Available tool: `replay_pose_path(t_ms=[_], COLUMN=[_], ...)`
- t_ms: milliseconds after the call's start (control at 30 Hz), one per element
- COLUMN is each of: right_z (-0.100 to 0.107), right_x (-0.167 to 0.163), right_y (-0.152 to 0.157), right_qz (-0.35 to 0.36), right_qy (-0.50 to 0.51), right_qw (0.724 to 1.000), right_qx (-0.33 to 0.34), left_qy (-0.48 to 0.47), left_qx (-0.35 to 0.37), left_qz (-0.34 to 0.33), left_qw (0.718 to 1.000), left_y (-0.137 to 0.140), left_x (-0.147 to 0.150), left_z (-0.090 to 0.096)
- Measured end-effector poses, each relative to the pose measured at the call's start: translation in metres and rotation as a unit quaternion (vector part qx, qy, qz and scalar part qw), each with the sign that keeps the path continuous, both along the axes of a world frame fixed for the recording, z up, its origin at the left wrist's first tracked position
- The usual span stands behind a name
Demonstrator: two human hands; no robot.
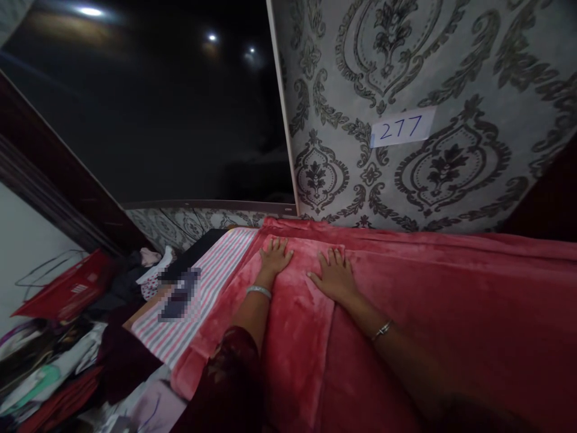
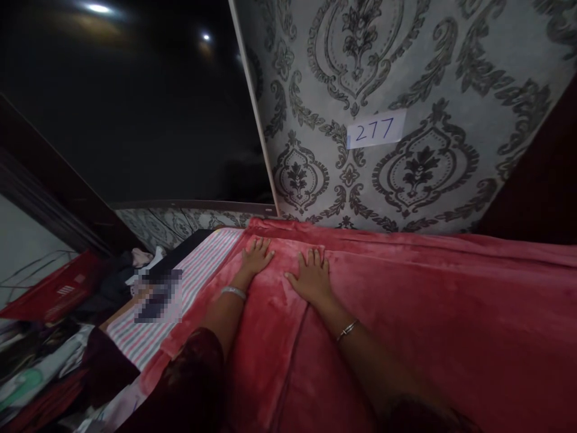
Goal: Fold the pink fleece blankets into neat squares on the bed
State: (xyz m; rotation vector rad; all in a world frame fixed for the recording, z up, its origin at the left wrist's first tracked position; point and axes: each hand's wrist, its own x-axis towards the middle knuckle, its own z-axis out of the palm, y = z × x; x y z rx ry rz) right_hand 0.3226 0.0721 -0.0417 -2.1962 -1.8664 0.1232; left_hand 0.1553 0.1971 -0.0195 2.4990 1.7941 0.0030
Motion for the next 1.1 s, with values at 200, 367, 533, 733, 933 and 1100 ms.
replay_pose_path(t_ms=[200, 367, 533, 733, 933, 1100], right_z=[0.002, 0.003, -0.003, 0.017, 0.025, 0.012], right_x=[0.0, 0.001, 0.004, -0.005, -0.047, -0.056], right_y=[-0.003, -0.006, -0.003, -0.009, -0.073, -0.104], right_qz=[-0.002, 0.001, 0.004, -0.011, 0.09, 0.115], right_qy=[-0.011, -0.02, -0.024, 0.007, 0.016, 0.048], right_qw=[1.0, 1.0, 1.0, 0.999, 0.996, 0.992], right_qx=[-0.003, -0.002, 0.003, -0.035, 0.002, -0.013], left_qy=[0.009, 0.007, 0.015, 0.012, 0.016, 0.028], left_qx=[-0.053, -0.026, -0.003, 0.025, 0.033, 0.022], left_qz=[-0.03, -0.053, -0.046, -0.042, -0.043, -0.04], left_qw=[0.998, 0.998, 0.999, 0.999, 0.998, 0.999], left_y=[0.001, -0.025, -0.052, -0.052, -0.049, -0.051], left_x=[-0.009, -0.046, -0.074, -0.074, -0.074, -0.07], left_z=[0.028, 0.039, 0.013, 0.002, 0.007, 0.014])
